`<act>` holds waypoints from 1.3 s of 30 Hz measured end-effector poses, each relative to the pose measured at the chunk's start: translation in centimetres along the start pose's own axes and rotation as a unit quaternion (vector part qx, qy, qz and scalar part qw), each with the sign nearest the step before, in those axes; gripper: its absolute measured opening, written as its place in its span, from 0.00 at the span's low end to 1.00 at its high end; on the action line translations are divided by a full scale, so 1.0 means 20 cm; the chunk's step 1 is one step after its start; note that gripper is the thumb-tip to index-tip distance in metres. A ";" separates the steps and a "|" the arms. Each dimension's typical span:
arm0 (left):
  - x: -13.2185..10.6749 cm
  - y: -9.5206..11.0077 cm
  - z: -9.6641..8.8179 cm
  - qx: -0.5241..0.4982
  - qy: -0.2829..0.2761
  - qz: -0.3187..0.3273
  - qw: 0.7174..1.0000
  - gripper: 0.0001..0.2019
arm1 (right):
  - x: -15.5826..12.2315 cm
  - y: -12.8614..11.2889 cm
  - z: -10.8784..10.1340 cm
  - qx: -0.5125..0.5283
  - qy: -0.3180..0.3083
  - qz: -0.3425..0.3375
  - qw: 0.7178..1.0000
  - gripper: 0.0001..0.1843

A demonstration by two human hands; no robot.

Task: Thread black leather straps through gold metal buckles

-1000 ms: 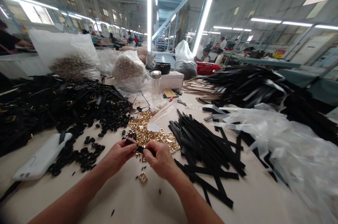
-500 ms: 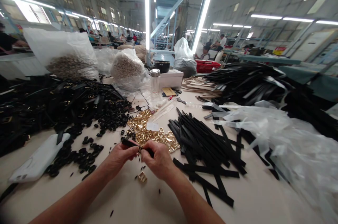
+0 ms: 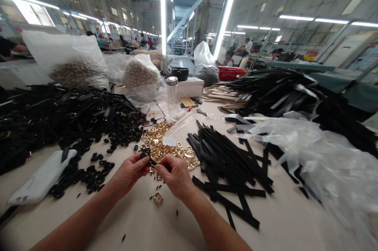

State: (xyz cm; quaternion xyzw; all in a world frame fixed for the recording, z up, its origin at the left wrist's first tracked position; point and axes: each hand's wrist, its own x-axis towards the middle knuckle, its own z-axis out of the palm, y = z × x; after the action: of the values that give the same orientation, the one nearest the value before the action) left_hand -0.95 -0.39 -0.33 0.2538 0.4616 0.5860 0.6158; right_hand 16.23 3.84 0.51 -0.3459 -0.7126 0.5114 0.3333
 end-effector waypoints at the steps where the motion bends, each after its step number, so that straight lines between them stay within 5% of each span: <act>1: 0.00 0.00 0.00 0.000 -0.001 0.001 1.000 0.15 | 0.00 0.00 0.00 -0.006 0.004 -0.002 1.000 0.09; 12: -0.04 0.02 0.02 0.081 -0.037 0.081 0.993 0.12 | 0.00 0.00 0.01 -0.001 0.021 -0.006 1.000 0.12; 24: -0.03 -0.02 0.04 0.097 -0.039 0.104 0.989 0.11 | -0.03 -0.06 0.00 -0.074 -0.064 -0.061 0.993 0.13; 33: -0.05 -0.02 0.03 0.181 -0.055 0.156 0.970 0.09 | -0.02 -0.03 -0.01 -0.183 0.011 -0.077 0.980 0.17; 39: -0.06 0.01 0.03 0.176 -0.061 0.143 0.972 0.15 | -0.01 -0.05 -0.02 -0.171 -0.005 -0.068 0.983 0.18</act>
State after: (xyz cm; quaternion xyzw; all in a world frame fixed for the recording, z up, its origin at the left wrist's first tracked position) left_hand -0.31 -1.39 0.43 0.4563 0.4779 0.5610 0.4986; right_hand 16.61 3.64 1.49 -0.3459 -0.8129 0.3599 0.3001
